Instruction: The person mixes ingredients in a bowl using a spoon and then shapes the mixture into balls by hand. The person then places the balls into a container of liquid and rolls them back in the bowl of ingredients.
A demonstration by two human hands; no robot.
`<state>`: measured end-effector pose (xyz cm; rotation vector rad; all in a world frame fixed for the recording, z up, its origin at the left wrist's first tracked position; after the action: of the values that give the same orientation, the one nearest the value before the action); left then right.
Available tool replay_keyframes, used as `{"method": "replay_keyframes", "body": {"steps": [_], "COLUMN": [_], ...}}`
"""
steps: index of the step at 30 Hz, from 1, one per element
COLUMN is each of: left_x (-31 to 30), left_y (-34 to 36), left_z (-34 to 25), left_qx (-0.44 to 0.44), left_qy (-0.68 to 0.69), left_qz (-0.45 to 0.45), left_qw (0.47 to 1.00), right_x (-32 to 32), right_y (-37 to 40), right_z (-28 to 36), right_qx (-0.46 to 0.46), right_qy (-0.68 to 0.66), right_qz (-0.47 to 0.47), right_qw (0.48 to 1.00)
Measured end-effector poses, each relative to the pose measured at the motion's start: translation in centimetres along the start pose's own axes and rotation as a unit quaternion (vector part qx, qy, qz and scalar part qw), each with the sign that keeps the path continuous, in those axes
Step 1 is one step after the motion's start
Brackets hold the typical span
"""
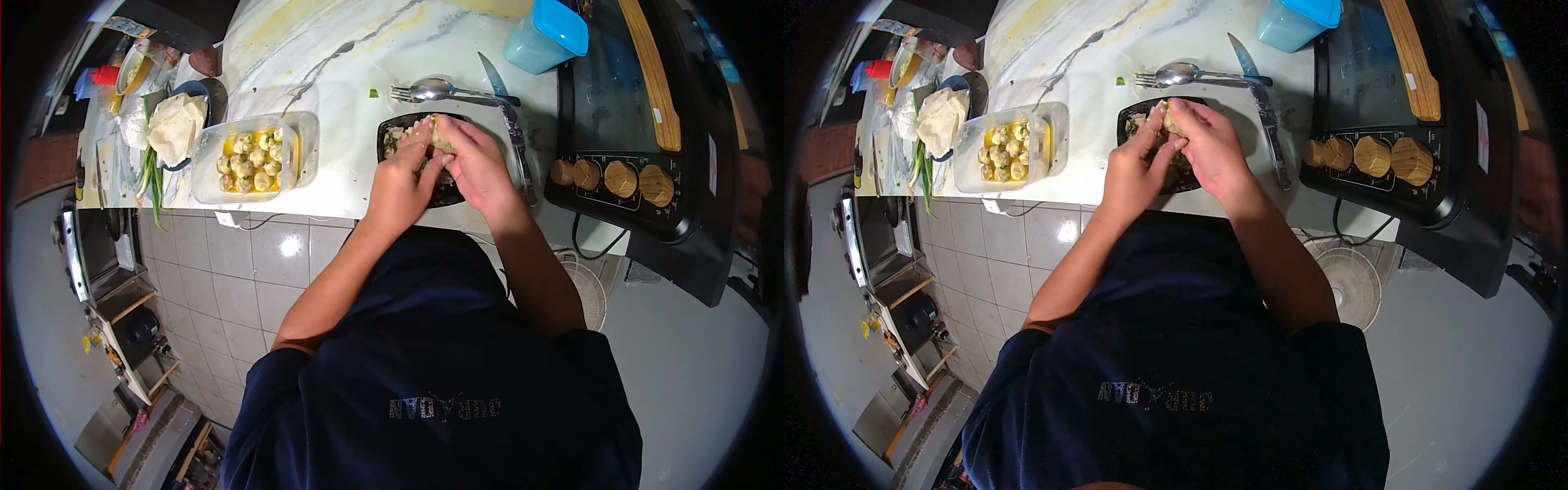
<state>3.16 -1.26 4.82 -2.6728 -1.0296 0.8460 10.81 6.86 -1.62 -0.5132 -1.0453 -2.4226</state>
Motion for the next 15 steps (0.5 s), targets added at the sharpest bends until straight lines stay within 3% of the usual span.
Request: {"method": "replay_keyframes", "body": {"steps": [3, 9, 10, 12, 13, 14, 15], "left_x": [0.5, 0.6, 0.6, -0.3, -0.5, -0.5, -0.8], "left_y": [0.1, -0.3, -0.4, -0.9, -1.0, -1.1, -1.4], "left_z": [0.0, -1.1, -1.0, 0.3, 0.5, 0.6, -0.1], "left_qx": [0.044, 0.096, 0.096, -0.014, -0.041, -0.041, 0.024], "left_qy": [-0.01, -0.076, -0.076, 0.085, 0.087, 0.087, 0.052], "left_qz": [0.035, 0.062, 0.061, 0.031, 0.026, 0.028, 0.013], "left_qw": [0.998, 0.991, 0.991, 0.996, 0.995, 0.995, 0.998], "right_x": [0.1, 0.0, 0.1, 0.2, 0.0, -0.2, -0.4], "right_y": [0.5, 0.6, 0.5, 0.4, 0.4, 0.3, 0.2], "right_z": [0.3, 0.5, 0.6, 0.7, 0.5, 0.3, 0.2], "right_qx": [-0.03, -0.03, -0.04, -0.051, -0.036, -0.021, -0.022], "right_qy": [0.034, -0.028, -0.037, -0.048, -0.067, -0.087, -0.088], "right_qz": [-0.037, -0.066, -0.049, -0.033, -0.039, -0.046, -0.047], "right_qw": [0.998, 0.997, 0.997, 0.997, 0.996, 0.995, 0.995]}}
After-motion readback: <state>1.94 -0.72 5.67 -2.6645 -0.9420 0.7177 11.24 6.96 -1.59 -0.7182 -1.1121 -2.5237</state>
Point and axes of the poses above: each hand's wrist, its own y-axis away from the middle knuckle, its own x-axis out of the palm, z = x × y, the point moved 8 cm from there along -y, towards the middle knuckle, and after that the axes turned 9 degrees about -z, right-handed, at the moved point
